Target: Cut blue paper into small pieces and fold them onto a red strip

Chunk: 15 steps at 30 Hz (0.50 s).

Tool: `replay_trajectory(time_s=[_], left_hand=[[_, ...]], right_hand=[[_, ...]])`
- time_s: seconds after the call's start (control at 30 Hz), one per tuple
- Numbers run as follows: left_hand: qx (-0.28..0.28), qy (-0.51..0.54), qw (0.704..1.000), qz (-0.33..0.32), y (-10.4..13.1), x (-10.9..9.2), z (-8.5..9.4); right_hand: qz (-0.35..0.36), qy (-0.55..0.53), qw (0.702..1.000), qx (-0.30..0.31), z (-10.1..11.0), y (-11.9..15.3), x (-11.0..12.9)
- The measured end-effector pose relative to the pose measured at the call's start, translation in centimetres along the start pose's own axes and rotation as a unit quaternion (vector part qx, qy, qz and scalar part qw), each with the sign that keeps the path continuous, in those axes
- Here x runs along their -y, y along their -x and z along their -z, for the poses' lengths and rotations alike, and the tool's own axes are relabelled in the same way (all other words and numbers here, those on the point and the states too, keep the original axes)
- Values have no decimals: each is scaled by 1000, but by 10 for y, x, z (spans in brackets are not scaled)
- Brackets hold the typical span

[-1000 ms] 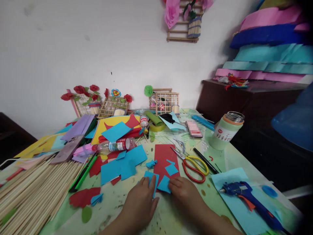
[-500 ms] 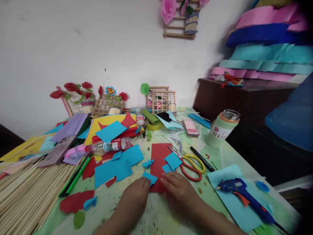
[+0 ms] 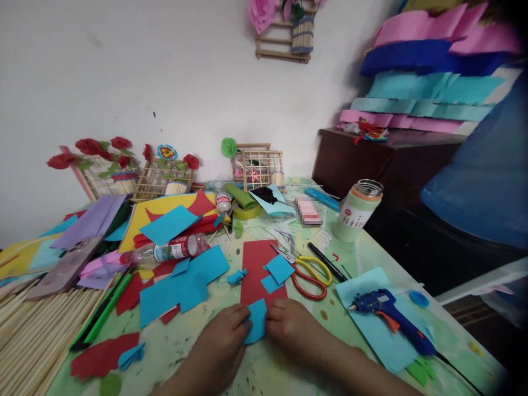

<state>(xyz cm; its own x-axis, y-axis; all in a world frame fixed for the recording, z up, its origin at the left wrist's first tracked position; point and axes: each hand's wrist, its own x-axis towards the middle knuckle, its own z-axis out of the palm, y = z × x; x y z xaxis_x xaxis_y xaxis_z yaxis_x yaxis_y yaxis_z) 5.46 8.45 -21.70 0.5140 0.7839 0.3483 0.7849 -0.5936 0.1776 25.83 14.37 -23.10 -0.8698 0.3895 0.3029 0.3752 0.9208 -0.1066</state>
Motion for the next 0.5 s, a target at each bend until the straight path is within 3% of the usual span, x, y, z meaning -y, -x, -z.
replay_trajectory(time_s=[0.17, 0.33, 0.5], left_hand=[[38, 0, 999, 30, -1, -12, 2], [-12, -30, 999, -6, 2, -12, -4], [-15, -39, 999, -8, 5, -14, -7]], right_hand=[[-10, -38, 999, 35, 3, 2, 2], [-38, -90, 994, 46, 17, -2, 5], [-59, -154, 986, 30, 19, -4, 1]])
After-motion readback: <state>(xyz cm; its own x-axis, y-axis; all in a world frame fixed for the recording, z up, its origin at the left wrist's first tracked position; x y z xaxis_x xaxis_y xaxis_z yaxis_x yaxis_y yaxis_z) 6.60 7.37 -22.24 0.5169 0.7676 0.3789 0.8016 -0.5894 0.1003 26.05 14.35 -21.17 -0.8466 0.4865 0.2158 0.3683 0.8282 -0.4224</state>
